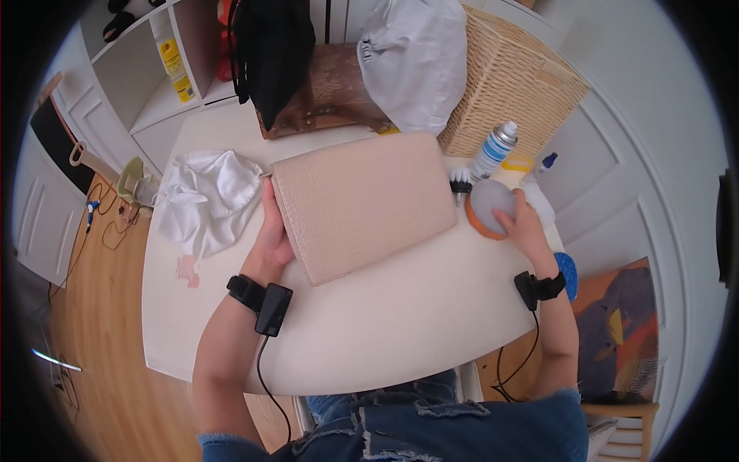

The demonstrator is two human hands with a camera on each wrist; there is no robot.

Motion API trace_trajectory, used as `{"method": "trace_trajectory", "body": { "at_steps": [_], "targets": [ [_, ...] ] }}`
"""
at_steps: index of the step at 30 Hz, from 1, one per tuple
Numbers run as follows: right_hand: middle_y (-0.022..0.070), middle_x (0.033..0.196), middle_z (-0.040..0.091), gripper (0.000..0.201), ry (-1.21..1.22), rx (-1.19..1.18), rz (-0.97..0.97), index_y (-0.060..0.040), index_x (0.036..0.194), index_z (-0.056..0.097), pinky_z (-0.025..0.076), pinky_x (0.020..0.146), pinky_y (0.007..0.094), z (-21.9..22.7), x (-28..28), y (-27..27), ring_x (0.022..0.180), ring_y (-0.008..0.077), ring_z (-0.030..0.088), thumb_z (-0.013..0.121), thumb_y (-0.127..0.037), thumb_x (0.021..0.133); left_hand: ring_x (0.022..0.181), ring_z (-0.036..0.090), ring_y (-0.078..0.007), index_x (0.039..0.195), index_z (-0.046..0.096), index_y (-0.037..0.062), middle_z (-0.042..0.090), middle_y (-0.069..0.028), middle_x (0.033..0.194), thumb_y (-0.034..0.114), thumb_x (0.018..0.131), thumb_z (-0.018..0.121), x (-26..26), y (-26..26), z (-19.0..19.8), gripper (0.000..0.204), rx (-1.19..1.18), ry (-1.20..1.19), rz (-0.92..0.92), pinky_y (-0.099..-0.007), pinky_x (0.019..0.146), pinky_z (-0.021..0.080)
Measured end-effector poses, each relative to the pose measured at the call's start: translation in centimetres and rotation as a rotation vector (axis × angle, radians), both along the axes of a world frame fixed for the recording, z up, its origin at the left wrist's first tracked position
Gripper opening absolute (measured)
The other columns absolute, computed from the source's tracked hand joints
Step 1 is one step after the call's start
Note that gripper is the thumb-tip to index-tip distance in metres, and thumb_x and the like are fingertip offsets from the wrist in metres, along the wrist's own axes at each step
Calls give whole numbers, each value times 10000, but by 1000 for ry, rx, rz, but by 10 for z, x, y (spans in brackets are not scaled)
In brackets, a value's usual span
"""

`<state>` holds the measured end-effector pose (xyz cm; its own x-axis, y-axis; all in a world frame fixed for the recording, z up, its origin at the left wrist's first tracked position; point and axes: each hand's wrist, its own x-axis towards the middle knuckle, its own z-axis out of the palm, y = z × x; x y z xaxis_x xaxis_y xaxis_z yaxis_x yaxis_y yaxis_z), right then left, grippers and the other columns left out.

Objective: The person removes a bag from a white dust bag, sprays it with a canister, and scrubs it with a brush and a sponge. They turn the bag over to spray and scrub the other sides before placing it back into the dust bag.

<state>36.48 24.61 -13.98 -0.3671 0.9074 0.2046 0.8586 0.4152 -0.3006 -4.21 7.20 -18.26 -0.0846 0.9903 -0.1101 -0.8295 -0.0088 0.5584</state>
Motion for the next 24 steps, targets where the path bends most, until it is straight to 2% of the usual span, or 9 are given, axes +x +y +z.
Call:
{"method": "trace_trajectory", "body": {
  "at_steps": [4, 6, 7, 9, 13, 15, 18, 22, 24],
  "targets": [
    [318, 1045, 601, 673, 111, 50, 19, 67, 1278, 398, 500, 783, 448, -6, 7, 7, 931, 431, 617, 718, -304, 817, 1248, 479, -272, 1420, 383, 99, 466, -125, 1394, 754, 877, 270, 1, 0, 2, 859, 11, 12, -9, -415, 1041, 410],
    [244, 1020, 639, 626, 117, 234, 46, 95, 1234, 441, 511, 758, 396, -9, 13, 12, 881, 343, 649, 728, -270, 815, 1250, 478, -270, 1422, 382, 100, 461, -125, 1399, 753, 878, 272, 2, 0, 3, 857, 13, 11, 9, -415, 1043, 408],
    [244, 1020, 639, 626, 110, 236, 61, 95, 1234, 441, 511, 758, 396, -3, 21, 15, 881, 343, 649, 728, -270, 815, 1253, 474, -269, 1424, 380, 102, 457, -126, 1403, 751, 879, 277, 2, -1, 3, 853, 17, 5, -7, -415, 1045, 406],
    [157, 1032, 645, 539, 392, -435, -44, 66, 1203, 493, 520, 664, 314, 37, 23, 8, 844, 208, 643, 720, -246, 827, 1257, 471, -268, 1426, 379, 104, 452, -127, 1406, 748, 880, 281, 2, -1, 4, 850, 30, -16, 1, -415, 1047, 403],
    [93, 1028, 631, 466, 576, -350, 33, 30, 1188, 510, 501, 577, 242, 90, 16, -8, 829, 114, 605, 699, -225, 847, 1251, 474, -257, 1422, 389, 110, 457, -125, 1403, 737, 888, 292, 1, -1, 2, 830, 32, -3, -11, -410, 1051, 395],
    [78, 1008, 629, 387, 889, -294, 208, -3, 1155, 526, 494, 529, 235, 114, -21, -30, 831, 113, 599, 685, -185, 854, 1249, 475, -253, 1419, 395, 111, 462, -124, 1399, 732, 892, 294, 0, 0, -1, 820, 62, -11, -21, -406, 1053, 391],
    [62, 999, 630, 345, 806, -454, 411, -4, 1143, 523, 502, 544, 237, 116, -57, -32, 838, 113, 602, 671, -135, 860, 1245, 478, -240, 1412, 410, 115, 467, -115, 1397, 724, 898, 296, -2, -1, -2, 804, 58, -15, -45, -400, 1054, 385],
    [72, 1038, 621, 369, 602, -537, 480, 14, 1189, 487, 504, 554, 226, 113, -105, -30, 860, 111, 601, 644, -98, 874, 1248, 482, -245, 1415, 409, 124, 477, -93, 1395, 732, 891, 273, 2, -2, 5, 815, 4, -15, -25, -405, 1045, 402],
    [77, 1051, 618, 421, 628, -506, 471, 9, 1232, 466, 502, 571, 231, 104, -117, -29, 838, 117, 597, 649, -98, 868, 1250, 486, -254, 1426, 393, 130, 475, -83, 1399, 746, 881, 242, 1, -3, 4, 836, -37, 9, -4, -413, 1034, 422]
  ]
}}
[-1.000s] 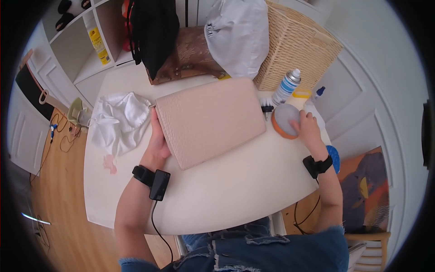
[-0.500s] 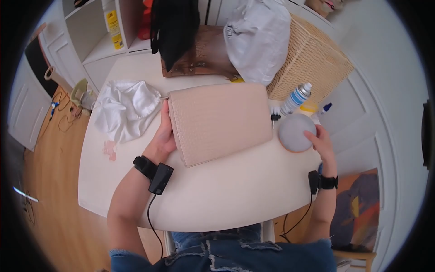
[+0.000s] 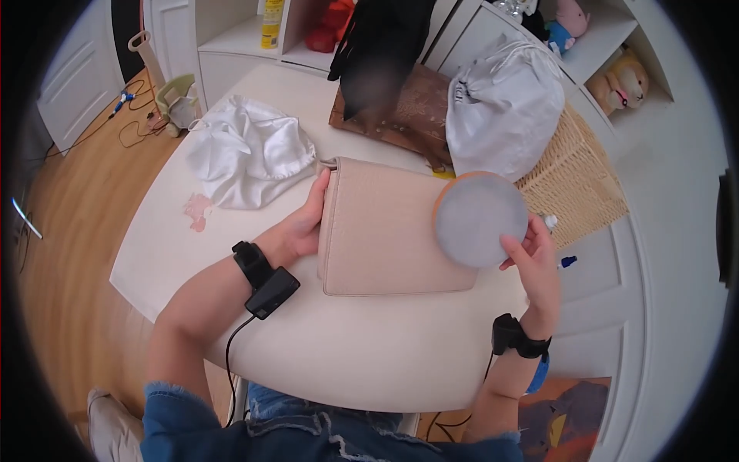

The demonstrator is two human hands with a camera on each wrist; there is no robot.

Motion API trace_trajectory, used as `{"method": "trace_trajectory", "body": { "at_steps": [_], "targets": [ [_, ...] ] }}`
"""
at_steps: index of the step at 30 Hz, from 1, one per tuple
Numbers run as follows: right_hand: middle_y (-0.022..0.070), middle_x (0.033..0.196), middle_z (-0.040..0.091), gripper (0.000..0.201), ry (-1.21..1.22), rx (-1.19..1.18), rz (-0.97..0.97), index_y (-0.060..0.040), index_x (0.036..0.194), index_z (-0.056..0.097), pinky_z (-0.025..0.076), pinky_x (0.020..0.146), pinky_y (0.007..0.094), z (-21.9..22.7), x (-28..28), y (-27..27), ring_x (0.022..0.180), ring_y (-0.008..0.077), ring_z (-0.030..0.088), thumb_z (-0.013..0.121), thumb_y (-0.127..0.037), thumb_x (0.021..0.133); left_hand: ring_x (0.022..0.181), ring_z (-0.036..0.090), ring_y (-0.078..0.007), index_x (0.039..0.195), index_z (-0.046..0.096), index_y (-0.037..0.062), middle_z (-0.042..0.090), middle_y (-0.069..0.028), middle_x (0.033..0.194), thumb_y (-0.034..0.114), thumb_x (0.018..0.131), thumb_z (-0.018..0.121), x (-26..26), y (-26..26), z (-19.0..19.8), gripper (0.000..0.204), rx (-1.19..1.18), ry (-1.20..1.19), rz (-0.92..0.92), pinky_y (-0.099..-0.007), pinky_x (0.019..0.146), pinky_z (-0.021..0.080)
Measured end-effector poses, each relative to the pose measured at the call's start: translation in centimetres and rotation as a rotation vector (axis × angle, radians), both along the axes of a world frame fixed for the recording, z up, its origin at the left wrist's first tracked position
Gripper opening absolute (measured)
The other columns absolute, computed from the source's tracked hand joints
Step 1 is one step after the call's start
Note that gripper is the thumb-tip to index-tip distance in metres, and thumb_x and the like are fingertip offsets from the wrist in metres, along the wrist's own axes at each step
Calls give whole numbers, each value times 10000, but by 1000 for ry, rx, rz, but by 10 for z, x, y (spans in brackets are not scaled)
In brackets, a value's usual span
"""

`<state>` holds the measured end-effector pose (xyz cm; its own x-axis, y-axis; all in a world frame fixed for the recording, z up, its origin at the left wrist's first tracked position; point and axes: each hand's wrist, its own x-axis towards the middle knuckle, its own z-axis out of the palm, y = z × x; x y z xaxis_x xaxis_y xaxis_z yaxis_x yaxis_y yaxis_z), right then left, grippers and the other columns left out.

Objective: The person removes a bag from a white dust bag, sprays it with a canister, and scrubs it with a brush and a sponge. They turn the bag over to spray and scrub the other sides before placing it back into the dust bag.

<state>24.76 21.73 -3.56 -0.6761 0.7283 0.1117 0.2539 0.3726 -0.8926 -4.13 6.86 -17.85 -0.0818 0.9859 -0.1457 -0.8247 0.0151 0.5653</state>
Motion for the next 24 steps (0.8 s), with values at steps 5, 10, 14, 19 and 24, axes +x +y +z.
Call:
{"method": "trace_trajectory", "body": {
  "at_steps": [5, 10, 14, 19, 24],
  "targets": [
    [115, 1095, 613, 593, 68, 106, 16, -38, 1368, 387, 481, 617, 249, -36, -32, -53, 746, 144, 580, 660, -77, 843, 1258, 477, -241, 1417, 408, 121, 465, -105, 1409, 691, 921, 290, 0, 0, -4, 764, 76, -37, -20, -393, 1071, 373],
    [139, 1023, 584, 655, -141, 305, 298, -91, 1412, 370, 456, 619, 261, -33, -38, -79, 658, 162, 529, 643, -32, 819, 1277, 459, -243, 1434, 375, 126, 445, -105, 1423, 699, 919, 254, -2, -2, -7, 781, 130, 7, -20, -399, 1074, 374],
    [105, 1088, 605, 626, 47, 224, -75, -78, 1415, 365, 459, 620, 259, -24, -14, -24, 675, 136, 514, 616, -16, 844, 1287, 445, -237, 1439, 366, 128, 431, -102, 1432, 717, 906, 243, -3, -3, -10, 804, 130, -3, -35, -407, 1073, 373],
    [78, 1065, 606, 544, 154, 282, -132, -62, 1379, 420, 466, 616, 273, -39, -22, -26, 725, 135, 522, 594, -25, 864, 1290, 442, -240, 1445, 351, 122, 427, -105, 1435, 724, 900, 247, 1, -2, -1, 820, 46, 20, 1, -406, 1077, 367],
    [111, 1056, 608, 438, -25, 564, 252, -42, 1276, 542, 489, 649, 293, -64, -39, -89, 717, 202, 547, 619, -38, 846, 1297, 433, -240, 1452, 340, 118, 416, -110, 1444, 714, 905, 256, -8, -2, -19, 813, 181, -19, -72, -400, 1084, 360]
  ]
}}
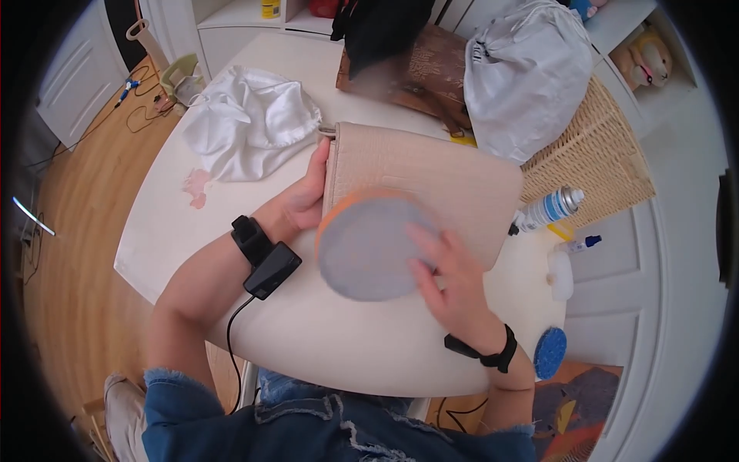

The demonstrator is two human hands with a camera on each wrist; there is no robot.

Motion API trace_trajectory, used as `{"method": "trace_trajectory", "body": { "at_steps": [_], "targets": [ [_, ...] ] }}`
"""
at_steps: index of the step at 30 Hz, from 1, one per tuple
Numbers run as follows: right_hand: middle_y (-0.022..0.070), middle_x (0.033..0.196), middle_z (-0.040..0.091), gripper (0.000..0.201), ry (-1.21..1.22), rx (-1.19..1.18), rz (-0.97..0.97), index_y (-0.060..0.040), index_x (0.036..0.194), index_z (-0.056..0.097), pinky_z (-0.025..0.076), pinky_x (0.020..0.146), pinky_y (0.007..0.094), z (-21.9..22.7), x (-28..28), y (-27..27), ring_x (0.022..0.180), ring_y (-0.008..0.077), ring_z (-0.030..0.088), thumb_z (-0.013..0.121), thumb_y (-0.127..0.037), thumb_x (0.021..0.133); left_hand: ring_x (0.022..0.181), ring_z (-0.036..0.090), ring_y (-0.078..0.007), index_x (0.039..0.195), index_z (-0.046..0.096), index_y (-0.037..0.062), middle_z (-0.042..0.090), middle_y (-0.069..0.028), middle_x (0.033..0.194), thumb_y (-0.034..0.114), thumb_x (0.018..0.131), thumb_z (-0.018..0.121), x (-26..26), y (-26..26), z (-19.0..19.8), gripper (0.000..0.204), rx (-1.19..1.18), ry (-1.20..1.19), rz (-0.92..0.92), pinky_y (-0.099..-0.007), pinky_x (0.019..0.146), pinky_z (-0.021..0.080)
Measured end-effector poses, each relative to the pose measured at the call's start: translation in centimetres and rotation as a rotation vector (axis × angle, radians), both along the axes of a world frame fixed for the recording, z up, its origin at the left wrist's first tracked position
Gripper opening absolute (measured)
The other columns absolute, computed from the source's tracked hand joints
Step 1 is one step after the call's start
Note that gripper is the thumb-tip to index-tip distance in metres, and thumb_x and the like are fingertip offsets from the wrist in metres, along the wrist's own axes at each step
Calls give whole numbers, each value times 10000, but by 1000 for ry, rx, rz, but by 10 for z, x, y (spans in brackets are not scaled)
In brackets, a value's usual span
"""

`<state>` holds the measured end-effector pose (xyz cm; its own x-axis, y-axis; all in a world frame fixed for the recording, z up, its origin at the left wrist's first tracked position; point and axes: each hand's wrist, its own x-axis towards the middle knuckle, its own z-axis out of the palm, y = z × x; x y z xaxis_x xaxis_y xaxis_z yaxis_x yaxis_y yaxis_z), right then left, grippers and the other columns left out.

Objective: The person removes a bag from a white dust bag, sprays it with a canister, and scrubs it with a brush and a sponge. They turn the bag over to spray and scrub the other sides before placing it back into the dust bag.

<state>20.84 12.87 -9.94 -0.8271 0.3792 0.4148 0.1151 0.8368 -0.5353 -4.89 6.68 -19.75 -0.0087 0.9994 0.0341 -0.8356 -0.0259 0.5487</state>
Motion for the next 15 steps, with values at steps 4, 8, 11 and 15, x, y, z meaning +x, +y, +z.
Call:
{"method": "trace_trajectory", "body": {
  "at_steps": [4, 8, 11, 15],
  "targets": [
    [108, 1058, 603, 385, 49, -70, -117, -30, 1228, 588, 501, 660, 295, 14, 4, 7, 739, 195, 563, 618, -17, 845, 1310, 416, -233, 1453, 340, 123, 409, -112, 1448, 702, 912, 264, 4, -2, 8, 795, 75, -34, -40, -396, 1089, 351],
    [136, 1151, 573, 439, 327, -161, -277, -30, 1294, 535, 508, 658, 287, 10, 5, 46, 839, 183, 600, 609, -25, 861, 1312, 410, -227, 1448, 352, 122, 414, -101, 1446, 704, 909, 276, 8, -3, 15, 796, -87, 96, 54, -390, 1089, 350],
    [159, 1175, 551, 507, 341, -230, -206, -28, 1340, 485, 506, 693, 291, 1, 2, 28, 884, 188, 593, 631, -54, 855, 1314, 409, -224, 1447, 354, 117, 414, -97, 1448, 710, 902, 285, 10, -4, 19, 809, -84, 102, 58, -384, 1090, 350],
    [185, 1194, 532, 603, -95, 12, 81, -33, 1393, 423, 503, 752, 288, 2, 2, -13, 947, 200, 581, 662, -81, 841, 1318, 404, -220, 1452, 345, 114, 411, -96, 1450, 715, 897, 292, 10, -7, 22, 820, -19, 78, -14, -380, 1094, 344]
  ]
}}
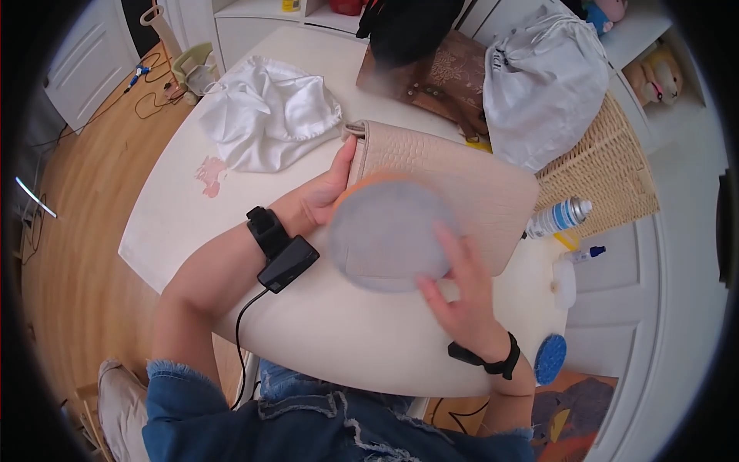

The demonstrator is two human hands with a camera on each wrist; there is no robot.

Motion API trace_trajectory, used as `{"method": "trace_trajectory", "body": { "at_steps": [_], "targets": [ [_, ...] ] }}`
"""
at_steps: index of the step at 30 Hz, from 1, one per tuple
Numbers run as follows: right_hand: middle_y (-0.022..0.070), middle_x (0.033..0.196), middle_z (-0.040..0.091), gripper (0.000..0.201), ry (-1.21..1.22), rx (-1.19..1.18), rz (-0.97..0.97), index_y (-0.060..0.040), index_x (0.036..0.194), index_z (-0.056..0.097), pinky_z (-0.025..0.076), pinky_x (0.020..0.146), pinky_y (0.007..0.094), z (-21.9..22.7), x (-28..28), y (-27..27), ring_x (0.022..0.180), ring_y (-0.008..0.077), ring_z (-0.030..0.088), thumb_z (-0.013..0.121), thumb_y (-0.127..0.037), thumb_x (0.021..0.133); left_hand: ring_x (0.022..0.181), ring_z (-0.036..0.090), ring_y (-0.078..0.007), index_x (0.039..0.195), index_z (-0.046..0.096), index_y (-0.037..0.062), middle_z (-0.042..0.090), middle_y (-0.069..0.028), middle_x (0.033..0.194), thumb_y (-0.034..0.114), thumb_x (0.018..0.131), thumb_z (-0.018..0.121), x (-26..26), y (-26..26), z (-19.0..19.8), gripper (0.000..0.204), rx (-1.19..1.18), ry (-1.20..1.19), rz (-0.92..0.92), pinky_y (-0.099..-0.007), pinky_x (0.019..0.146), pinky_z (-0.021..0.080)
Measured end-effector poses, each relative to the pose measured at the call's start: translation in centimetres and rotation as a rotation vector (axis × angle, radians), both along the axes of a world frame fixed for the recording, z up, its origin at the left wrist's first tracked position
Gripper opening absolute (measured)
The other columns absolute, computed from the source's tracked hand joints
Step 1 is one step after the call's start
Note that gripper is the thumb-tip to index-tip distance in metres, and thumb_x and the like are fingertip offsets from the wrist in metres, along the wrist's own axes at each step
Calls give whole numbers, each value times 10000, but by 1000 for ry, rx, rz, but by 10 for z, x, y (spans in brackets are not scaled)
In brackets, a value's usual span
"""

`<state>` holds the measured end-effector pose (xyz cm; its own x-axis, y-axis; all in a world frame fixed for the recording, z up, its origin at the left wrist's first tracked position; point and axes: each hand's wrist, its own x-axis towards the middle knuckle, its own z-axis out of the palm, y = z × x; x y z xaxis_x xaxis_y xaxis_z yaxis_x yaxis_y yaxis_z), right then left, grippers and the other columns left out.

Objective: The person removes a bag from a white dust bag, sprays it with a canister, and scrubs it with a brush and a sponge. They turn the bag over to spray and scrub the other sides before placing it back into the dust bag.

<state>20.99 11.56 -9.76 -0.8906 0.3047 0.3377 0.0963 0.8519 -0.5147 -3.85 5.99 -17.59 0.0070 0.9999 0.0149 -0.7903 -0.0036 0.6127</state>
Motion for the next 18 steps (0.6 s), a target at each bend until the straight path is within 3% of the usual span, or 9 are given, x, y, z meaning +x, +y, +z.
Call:
{"method": "trace_trajectory", "body": {
  "at_steps": [4, 6, 10, 12, 13, 15, 18],
  "targets": [
    [199, 1233, 511, 636, -26, 10, -41, -35, 1404, 410, 508, 739, 276, 7, 5, 11, 964, 219, 590, 668, -59, 823, 1324, 400, -220, 1457, 335, 118, 399, -94, 1461, 709, 900, 294, -4, 1, -7, 813, -4, -9, -7, -380, 1106, 328],
    [196, 1255, 498, 626, 455, -387, -278, -30, 1391, 426, 512, 727, 279, 5, 0, 33, 956, 232, 590, 659, -18, 810, 1325, 399, -221, 1459, 333, 118, 396, -95, 1464, 706, 902, 294, -5, 2, -10, 810, 44, 11, -29, -380, 1109, 323],
    [180, 1254, 502, 594, 583, -475, -322, -20, 1378, 435, 520, 749, 287, 11, -1, 35, 967, 242, 592, 633, 22, 819, 1323, 401, -227, 1455, 337, 116, 395, -94, 1464, 704, 904, 291, -1, 2, -3, 807, -9, 13, 22, -380, 1109, 323],
    [164, 1264, 507, 565, 178, -97, -166, -15, 1375, 434, 523, 756, 276, 3, 8, 31, 991, 236, 591, 605, 42, 840, 1322, 403, -228, 1453, 340, 118, 396, -92, 1463, 702, 906, 292, 1, 1, 0, 802, -15, 18, 37, -380, 1107, 326],
    [164, 1264, 507, 565, 177, -99, -167, -15, 1375, 434, 523, 756, 276, 3, 8, 27, 991, 236, 591, 605, 42, 840, 1305, 424, -236, 1448, 350, 116, 411, -101, 1450, 721, 893, 287, 3, 2, 2, 824, -26, 48, 65, -390, 1087, 356],
    [159, 1253, 519, 559, -75, -14, 129, -17, 1369, 440, 525, 753, 266, 8, 5, 17, 1010, 237, 588, 616, 34, 841, 1288, 446, -245, 1443, 359, 113, 425, -109, 1438, 740, 881, 282, 4, 2, 1, 845, -42, 79, 92, -400, 1067, 386],
    [154, 1236, 531, 547, -69, 11, 45, -18, 1349, 459, 529, 733, 275, 15, 11, 24, 1025, 231, 586, 630, 31, 832, 1291, 441, -246, 1445, 356, 114, 422, -108, 1440, 734, 889, 267, 3, 2, 1, 837, -33, 83, 79, -393, 1067, 385]
  ]
}}
